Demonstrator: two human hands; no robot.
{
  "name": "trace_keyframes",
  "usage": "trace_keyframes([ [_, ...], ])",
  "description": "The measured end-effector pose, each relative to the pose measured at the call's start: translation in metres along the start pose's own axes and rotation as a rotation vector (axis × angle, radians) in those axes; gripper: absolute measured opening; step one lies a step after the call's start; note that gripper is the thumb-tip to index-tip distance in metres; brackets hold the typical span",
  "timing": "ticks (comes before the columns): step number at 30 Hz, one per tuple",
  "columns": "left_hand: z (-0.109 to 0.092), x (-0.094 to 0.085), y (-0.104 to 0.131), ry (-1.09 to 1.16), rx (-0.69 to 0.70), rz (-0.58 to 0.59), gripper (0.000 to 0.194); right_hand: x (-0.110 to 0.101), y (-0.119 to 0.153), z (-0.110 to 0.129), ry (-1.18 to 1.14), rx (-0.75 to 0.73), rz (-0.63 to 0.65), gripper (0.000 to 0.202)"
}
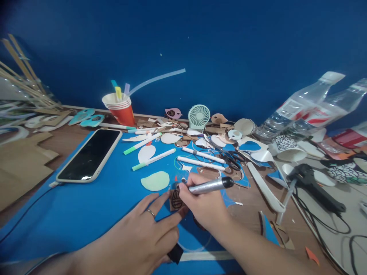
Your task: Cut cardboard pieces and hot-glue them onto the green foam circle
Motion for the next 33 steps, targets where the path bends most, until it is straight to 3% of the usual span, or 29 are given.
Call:
trace_keyframes([
  [14, -0.002, 0.002, 0.001, -0.023, 0.006, -0.003, 0.027, 0.006, 0.001, 0.002, -0.063, 0.002, 0.136, 0.024],
  [19, -0.001, 0.003, 0.001, -0.017, 0.004, -0.019, 0.026, 0.002, 0.000, -0.001, -0.018, -0.009, 0.011, 0.030],
  [25, -0.001, 0.003, 0.001, -0.022, 0.008, -0.015, 0.026, 0.002, 0.002, -0.004, -0.009, -0.002, 0.036, 0.031],
  [30, -0.001, 0.004, 0.002, -0.034, 0.012, -0.025, 0.028, -0.007, -0.002, -0.003, -0.043, -0.012, -0.120, 0.033],
  [33, -0.001, 0.005, 0.003, -0.037, 0.012, -0.028, 0.028, -0.010, -0.002, -0.002, -0.080, -0.010, -0.115, 0.023],
])
Point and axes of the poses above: each hand's wrist, its own y-axis away from the middle knuckle, its own x-axis out of the palm, z = x × y, the point moved 4 cm from there along -y, towards the middle knuckle, and after that the axes turned 10 degrees about -y, right-handed, at the moved point
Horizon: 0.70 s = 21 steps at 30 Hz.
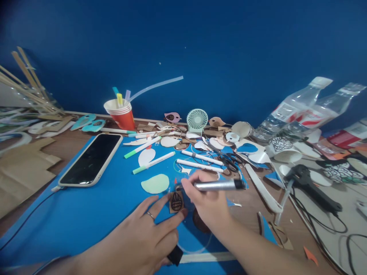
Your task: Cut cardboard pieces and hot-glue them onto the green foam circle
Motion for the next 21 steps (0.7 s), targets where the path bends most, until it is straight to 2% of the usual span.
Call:
trace_keyframes([
  [2, 0.000, 0.001, 0.001, -0.010, 0.004, -0.003, 0.028, -0.001, 0.002, 0.001, 0.000, -0.010, 0.014, 0.017],
  [8, -0.002, 0.000, 0.002, -0.101, 0.052, -0.016, 0.030, 0.001, 0.008, 0.005, 0.084, -0.044, 0.058, 0.017],
  [11, -0.003, -0.001, 0.002, -0.135, 0.059, -0.013, 0.033, 0.002, 0.008, 0.009, 0.046, 0.024, 0.085, 0.019],
  [16, -0.003, -0.004, 0.003, -0.161, 0.033, -0.056, 0.032, 0.000, 0.010, 0.012, -0.133, 0.147, -0.016, 0.019],
  [21, -0.003, -0.004, 0.002, -0.135, 0.018, -0.082, 0.025, 0.003, 0.015, 0.016, -0.163, -0.013, 0.066, 0.014],
])
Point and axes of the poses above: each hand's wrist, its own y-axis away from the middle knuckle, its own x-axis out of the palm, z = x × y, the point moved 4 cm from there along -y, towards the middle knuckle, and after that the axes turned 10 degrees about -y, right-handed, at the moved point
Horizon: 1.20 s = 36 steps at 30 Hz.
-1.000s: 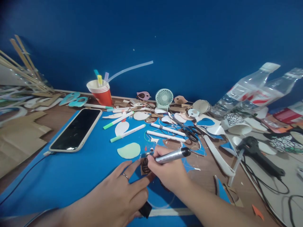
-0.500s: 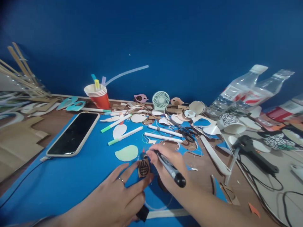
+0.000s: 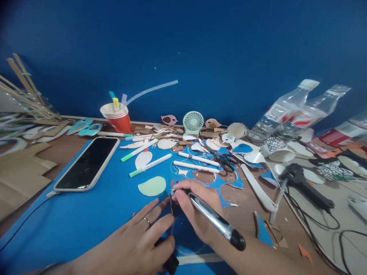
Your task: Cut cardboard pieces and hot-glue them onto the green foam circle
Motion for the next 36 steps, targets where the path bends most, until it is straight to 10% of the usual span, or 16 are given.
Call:
trace_keyframes([
  [10, -0.007, -0.013, 0.001, -0.162, -0.011, -0.065, 0.014, 0.010, 0.002, 0.004, 0.090, -0.199, 0.237, 0.018],
  [17, -0.008, -0.002, 0.002, -0.140, -0.045, -0.079, 0.017, 0.000, 0.003, -0.013, -0.204, -0.019, 0.107, 0.025],
  [29, -0.004, 0.002, 0.000, -0.041, 0.017, -0.012, 0.026, -0.001, -0.012, -0.007, 0.026, 0.106, 0.065, 0.005],
  [36, 0.001, 0.000, 0.000, -0.051, -0.117, -0.037, 0.024, 0.003, -0.014, -0.013, 0.150, 0.071, 0.071, 0.027],
])
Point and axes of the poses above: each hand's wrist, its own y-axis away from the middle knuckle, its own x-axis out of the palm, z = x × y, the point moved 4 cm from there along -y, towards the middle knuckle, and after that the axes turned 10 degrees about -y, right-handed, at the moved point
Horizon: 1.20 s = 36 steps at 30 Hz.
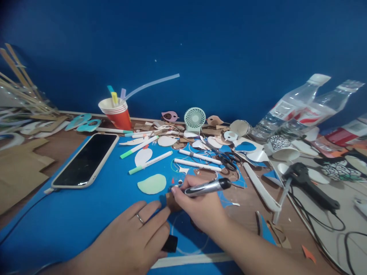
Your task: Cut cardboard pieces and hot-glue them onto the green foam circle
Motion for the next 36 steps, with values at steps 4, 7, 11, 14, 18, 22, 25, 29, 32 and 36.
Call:
trace_keyframes([
  [4, 0.0006, 0.0028, -0.0020, 0.030, 0.031, 0.074, 0.023, 0.0033, -0.0020, 0.0011, 0.091, -0.061, -0.027, 0.029],
  [7, -0.0004, 0.0038, -0.0024, 0.023, 0.035, 0.080, 0.022, 0.0062, -0.0035, -0.0005, 0.127, -0.074, -0.018, 0.026],
  [11, -0.0019, 0.0039, -0.0026, 0.024, 0.035, 0.094, 0.021, 0.0072, -0.0045, -0.0032, 0.162, -0.102, -0.015, 0.024],
  [14, -0.0014, 0.0021, -0.0032, 0.038, 0.032, 0.099, 0.021, 0.0070, -0.0044, -0.0052, 0.172, -0.088, -0.012, 0.026],
  [18, 0.0004, 0.0012, -0.0046, 0.056, 0.042, 0.105, 0.023, 0.0072, -0.0035, -0.0051, 0.165, -0.055, 0.015, 0.027],
  [22, 0.0015, 0.0026, -0.0052, 0.076, 0.048, 0.108, 0.025, 0.0068, -0.0030, -0.0039, 0.157, -0.036, 0.027, 0.028],
  [25, 0.0016, 0.0039, -0.0050, 0.094, 0.041, 0.131, 0.026, 0.0069, -0.0030, -0.0047, 0.157, -0.032, 0.030, 0.029],
  [29, 0.0019, 0.0032, -0.0050, 0.121, 0.054, 0.140, 0.026, 0.0074, -0.0034, -0.0053, 0.170, -0.040, 0.029, 0.028],
  [32, 0.0018, 0.0007, -0.0054, 0.146, 0.113, 0.127, 0.025, 0.0075, -0.0038, -0.0043, 0.183, -0.052, 0.026, 0.027],
  [36, 0.0019, -0.0010, -0.0062, 0.162, 0.140, 0.117, 0.024, 0.0070, -0.0038, -0.0038, 0.192, -0.063, 0.017, 0.027],
])
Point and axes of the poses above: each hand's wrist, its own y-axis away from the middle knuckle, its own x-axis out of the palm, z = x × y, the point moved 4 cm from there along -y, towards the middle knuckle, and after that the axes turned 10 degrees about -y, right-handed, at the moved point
